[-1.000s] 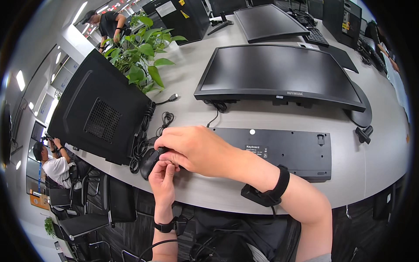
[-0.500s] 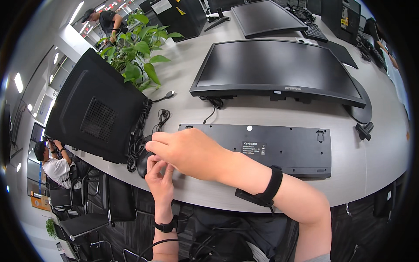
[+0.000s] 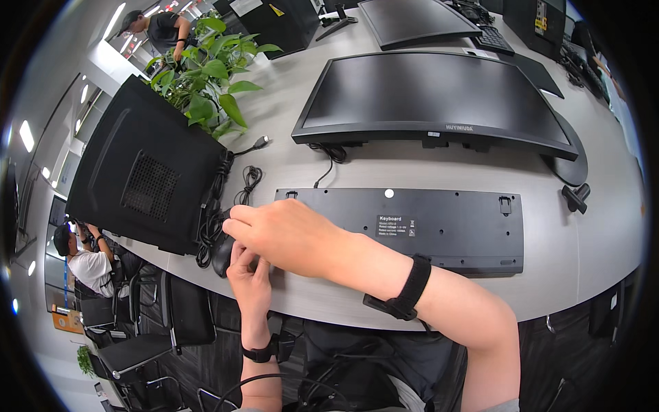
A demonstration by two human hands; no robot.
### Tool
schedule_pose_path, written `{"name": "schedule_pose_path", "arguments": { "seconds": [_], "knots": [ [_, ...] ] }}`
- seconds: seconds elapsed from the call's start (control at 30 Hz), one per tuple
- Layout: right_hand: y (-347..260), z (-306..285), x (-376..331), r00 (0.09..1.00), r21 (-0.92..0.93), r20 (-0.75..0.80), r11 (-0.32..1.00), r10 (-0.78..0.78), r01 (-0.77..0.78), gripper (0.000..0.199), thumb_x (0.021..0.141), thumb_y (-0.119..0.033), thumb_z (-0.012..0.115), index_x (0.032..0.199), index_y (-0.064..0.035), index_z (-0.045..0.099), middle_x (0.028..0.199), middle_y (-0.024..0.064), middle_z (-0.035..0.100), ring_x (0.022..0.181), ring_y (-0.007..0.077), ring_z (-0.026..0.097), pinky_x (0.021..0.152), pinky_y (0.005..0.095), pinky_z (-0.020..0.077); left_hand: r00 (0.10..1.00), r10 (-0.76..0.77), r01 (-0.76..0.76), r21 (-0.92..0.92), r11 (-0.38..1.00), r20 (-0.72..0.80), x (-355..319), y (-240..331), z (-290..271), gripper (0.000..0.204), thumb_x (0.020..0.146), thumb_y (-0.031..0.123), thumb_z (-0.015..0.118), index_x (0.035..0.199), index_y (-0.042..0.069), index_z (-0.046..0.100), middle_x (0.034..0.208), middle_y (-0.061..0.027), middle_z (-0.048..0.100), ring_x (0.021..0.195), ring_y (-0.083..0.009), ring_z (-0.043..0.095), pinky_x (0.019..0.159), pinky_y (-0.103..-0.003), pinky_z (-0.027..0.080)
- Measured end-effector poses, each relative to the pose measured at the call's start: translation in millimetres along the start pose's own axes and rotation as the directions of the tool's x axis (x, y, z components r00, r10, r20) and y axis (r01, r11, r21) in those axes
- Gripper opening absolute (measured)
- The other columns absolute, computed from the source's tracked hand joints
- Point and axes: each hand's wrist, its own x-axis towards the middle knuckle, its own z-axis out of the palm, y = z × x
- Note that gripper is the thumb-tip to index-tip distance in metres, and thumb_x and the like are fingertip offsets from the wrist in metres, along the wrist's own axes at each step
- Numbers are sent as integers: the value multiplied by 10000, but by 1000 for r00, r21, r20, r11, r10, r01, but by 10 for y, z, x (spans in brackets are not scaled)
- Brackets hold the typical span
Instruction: Use a screwdriver to remove screws from the back of a computer keyboard.
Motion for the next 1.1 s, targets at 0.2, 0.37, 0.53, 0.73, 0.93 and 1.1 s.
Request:
{"name": "schedule_pose_path", "arguments": {
  "seconds": [0.2,0.37,0.53,0.73,0.93,1.1],
  "knots": [
    [8,12,-5,1000,-24,-5,1000,6,-6,227,852,-90,721,1043,-16,625,978,94,650,834,318,758,662,429,613,999,-41,41,-48,998,-4,-7,23,20,129,970,66,812,987,-53,766,1086,-69,654,982,-176,622,849,-303,498],
    [0,40,-5,999,6,-29,1000,25,-25,191,850,-87,721,1006,-23,631,966,100,666,832,327,761,668,427,621,999,-27,28,-67,997,17,-9,-7,-7,117,983,43,788,1045,-51,759,1125,-66,664,968,-151,618,841,-292,491],
    [34,82,-24,994,38,-17,993,111,-111,219,951,-132,738,1134,-35,668,1028,103,715,806,338,742,663,433,598,999,-24,8,-374,927,-38,39,-45,-19,209,973,-35,761,1176,-65,718,1171,-56,668,983,-132,598,870,-279,478],
    [-11,78,34,990,30,9,989,143,-144,235,957,-210,763,1099,-40,685,1007,101,726,805,353,735,684,441,593,981,196,-188,-238,953,10,221,-65,-10,146,938,-93,757,1074,-62,714,986,-5,640,893,-90,562,777,-240,446],
    [-2,-26,149,994,23,31,994,106,-107,177,902,-130,761,1028,-25,694,1030,104,681,802,353,738,709,453,598,989,145,-142,-152,978,11,217,-133,-19,74,967,-33,769,1018,-57,721,895,36,649,818,-33,524,672,-205,380],
    [-11,-61,180,994,-12,107,1000,30,-29,187,811,-79,770,965,-4,695,1015,109,664,791,340,749,685,423,608,988,152,-140,-222,965,36,132,-128,4,83,999,11,764,1025,-58,727,984,16,709,858,-30,564,672,-198,406]
  ]
}}
